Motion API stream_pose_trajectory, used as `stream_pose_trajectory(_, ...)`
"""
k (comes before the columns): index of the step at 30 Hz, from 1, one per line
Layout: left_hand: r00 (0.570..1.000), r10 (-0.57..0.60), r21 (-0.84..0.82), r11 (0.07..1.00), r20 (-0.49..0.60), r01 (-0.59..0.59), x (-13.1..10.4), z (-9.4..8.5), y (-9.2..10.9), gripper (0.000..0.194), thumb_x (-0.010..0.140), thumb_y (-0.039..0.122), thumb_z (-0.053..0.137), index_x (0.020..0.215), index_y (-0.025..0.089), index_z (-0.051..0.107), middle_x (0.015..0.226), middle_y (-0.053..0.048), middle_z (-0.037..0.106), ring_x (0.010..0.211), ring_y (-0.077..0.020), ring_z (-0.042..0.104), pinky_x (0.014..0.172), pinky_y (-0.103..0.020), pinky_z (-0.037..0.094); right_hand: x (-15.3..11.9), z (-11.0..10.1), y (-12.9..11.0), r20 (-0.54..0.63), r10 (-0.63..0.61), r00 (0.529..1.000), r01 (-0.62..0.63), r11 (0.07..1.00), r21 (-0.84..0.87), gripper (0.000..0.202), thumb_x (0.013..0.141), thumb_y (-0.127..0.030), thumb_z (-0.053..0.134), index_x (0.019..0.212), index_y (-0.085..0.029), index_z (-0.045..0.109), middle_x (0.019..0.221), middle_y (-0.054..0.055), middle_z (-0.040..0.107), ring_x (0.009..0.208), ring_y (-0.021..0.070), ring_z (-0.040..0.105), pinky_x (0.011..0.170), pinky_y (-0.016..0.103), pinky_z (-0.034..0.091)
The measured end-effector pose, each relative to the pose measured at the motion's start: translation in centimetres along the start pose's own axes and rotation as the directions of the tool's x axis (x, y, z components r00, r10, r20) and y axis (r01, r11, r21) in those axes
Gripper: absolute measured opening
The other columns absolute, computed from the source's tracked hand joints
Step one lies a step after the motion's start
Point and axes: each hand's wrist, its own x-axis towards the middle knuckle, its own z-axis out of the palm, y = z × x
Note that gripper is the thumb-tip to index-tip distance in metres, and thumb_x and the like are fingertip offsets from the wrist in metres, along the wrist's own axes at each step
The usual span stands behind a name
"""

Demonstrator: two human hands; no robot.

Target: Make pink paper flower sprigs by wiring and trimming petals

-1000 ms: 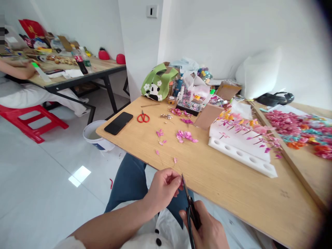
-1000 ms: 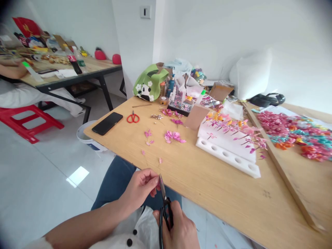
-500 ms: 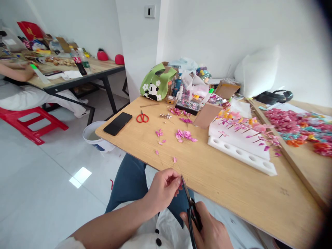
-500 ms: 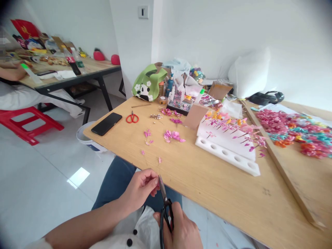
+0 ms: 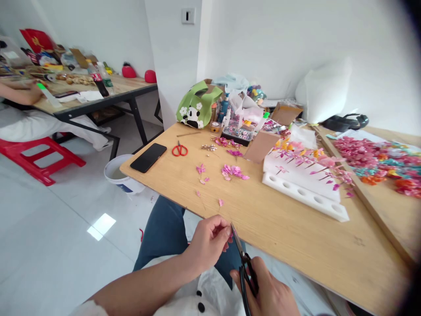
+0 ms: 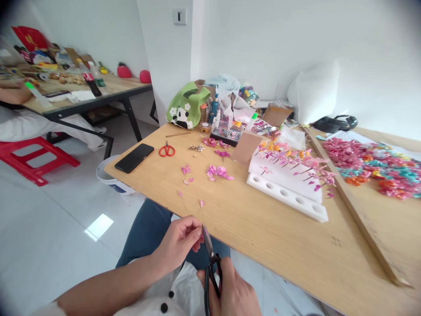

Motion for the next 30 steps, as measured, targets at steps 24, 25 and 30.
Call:
stream_pose_trajectory(24, 0.994, -0.081, -0.115, 0.989, 0.073, 0.089, 0.5, 0.1, 0.0, 0.035, 0.075, 0.048, 0.063, 0.071, 0.014, 0.058, 0.063, -0.001, 0.057, 0.051, -0.0100, 0.051, 0.051, -0.024, 0.041, 0.8, -1.7, 1.4, 0.030, -0.151, 0.988, 0.154, 0.975, -0.161, 0.025, 0.096, -0.048, 0.037, 0.084, -0.026, 0.035, 0.058, -0.004, 0.060, 0.045, 0.0190, 0.065, 0.037, 0.026, 0.041)
stream_pose_trajectory(25, 0.993, -0.083, -0.125, 0.988, 0.079, 0.093, 0.5, 0.1, 0.0, 0.035, 0.075, 0.048, 0.063, 0.071, 0.014, 0.058, 0.063, -0.001, 0.057, 0.051, -0.0100, 0.051, 0.052, -0.024, 0.041, 0.7, -1.7, 1.5, 0.034, -0.150, 0.988, 0.153, 0.975, -0.160, 0.025, 0.096, -0.048, 0.038, 0.084, -0.026, 0.036, 0.059, -0.004, 0.060, 0.044, 0.0188, 0.065, 0.036, 0.026, 0.041)
stream_pose_trajectory(30, 0.991, -0.095, -0.153, 0.982, 0.092, 0.109, 0.4, 0.2, -0.1, 0.036, 0.074, 0.049, 0.065, 0.071, 0.013, 0.058, 0.063, -0.001, 0.057, 0.051, -0.0096, 0.051, 0.051, -0.023, 0.041, 0.6, -1.6, 1.8, 0.030, -0.158, 0.987, 0.161, 0.973, -0.167, 0.026, 0.095, -0.049, 0.041, 0.083, -0.026, 0.036, 0.058, -0.003, 0.060, 0.044, 0.0189, 0.065, 0.036, 0.026, 0.040)
